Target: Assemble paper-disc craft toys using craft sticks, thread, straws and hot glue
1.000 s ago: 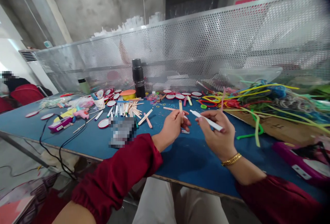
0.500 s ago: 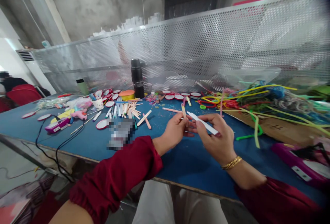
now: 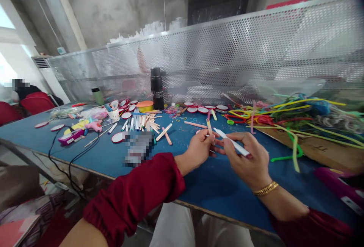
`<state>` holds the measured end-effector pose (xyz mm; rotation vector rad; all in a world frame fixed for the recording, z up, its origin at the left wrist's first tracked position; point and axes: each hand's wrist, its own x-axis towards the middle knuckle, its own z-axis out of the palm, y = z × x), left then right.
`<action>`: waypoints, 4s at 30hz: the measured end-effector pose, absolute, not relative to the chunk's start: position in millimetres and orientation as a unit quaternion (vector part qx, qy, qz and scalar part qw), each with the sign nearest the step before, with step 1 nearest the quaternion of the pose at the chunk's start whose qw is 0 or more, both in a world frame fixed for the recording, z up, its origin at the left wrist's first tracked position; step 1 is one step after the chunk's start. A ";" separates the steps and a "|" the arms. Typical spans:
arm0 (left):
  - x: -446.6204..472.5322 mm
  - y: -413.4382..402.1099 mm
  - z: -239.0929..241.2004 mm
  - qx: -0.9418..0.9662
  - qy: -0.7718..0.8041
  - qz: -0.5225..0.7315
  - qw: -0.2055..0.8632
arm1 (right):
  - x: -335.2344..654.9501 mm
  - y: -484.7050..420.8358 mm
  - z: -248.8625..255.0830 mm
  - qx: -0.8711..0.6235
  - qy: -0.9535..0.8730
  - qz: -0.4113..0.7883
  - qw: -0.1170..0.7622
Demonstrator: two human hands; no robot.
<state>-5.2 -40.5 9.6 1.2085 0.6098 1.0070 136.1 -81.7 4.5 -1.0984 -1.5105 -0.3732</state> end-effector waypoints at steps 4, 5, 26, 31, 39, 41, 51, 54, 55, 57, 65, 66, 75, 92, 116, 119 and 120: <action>-4.0 -41.1 11.0 0.534 0.284 0.448 0.659 | 135.2 -82.9 7.5 -0.447 -0.661 -0.177 0.577; -3.9 -41.4 11.6 0.533 0.283 0.448 0.660 | 134.9 -83.2 8.6 -0.439 -0.668 -0.181 0.574; -2.2 -41.3 11.2 0.550 0.291 0.441 0.647 | 135.3 -80.0 10.2 -0.427 -0.681 -0.204 0.559; -2.6 -42.9 12.5 0.549 0.296 0.443 0.644 | 134.0 -82.7 12.3 -0.419 -0.682 -0.206 0.562; -3.3 -45.4 15.6 0.546 0.307 0.439 0.644 | 133.3 -84.3 14.7 -0.418 -0.688 -0.196 0.560; -3.6 -45.4 15.6 0.545 0.302 0.440 0.647 | 133.0 -84.4 15.0 -0.410 -0.690 -0.203 0.560; -4.4 -44.7 13.9 0.537 0.283 0.447 0.657 | 133.9 -82.7 11.8 -0.407 -0.692 -0.202 0.562; -4.1 -44.2 13.8 0.538 0.287 0.447 0.655 | 134.2 -82.7 11.9 -0.401 -0.692 -0.214 0.561; -3.9 -43.9 13.7 0.537 0.289 0.448 0.654 | 134.2 -82.8 12.0 -0.399 -0.693 -0.219 0.559; -3.6 -43.3 13.5 0.534 0.292 0.449 0.655 | 134.1 -83.1 12.3 -0.398 -0.693 -0.220 0.559; -5.3 -44.1 13.4 0.540 0.286 0.441 0.657 | 133.7 -83.9 12.5 -0.395 -0.697 -0.216 0.558; -5.6 -44.2 13.3 0.541 0.284 0.442 0.657 | 133.6 -84.0 12.6 -0.391 -0.699 -0.218 0.557; -5.9 -43.9 13.1 0.539 0.282 0.445 0.658 | 134.0 -83.7 12.0 -0.388 -0.702 -0.233 0.550; -4.9 -40.3 11.6 0.536 0.276 0.445 0.662 | 136.0 -86.2 13.8 -0.369 -0.722 -0.218 0.544; -4.3 -37.8 14.9 0.514 0.295 0.437 0.677 | 165.4 -46.1 27.2 -0.515 -0.673 -0.178 0.500; -4.0 -38.2 14.3 0.515 0.298 0.442 0.672 | 165.5 -57.7 17.5 -0.503 -0.668 -0.138 0.531; -4.0 -38.5 14.1 0.515 0.298 0.441 0.672 | 165.8 -62.0 14.5 -0.490 -0.676 -0.121 0.538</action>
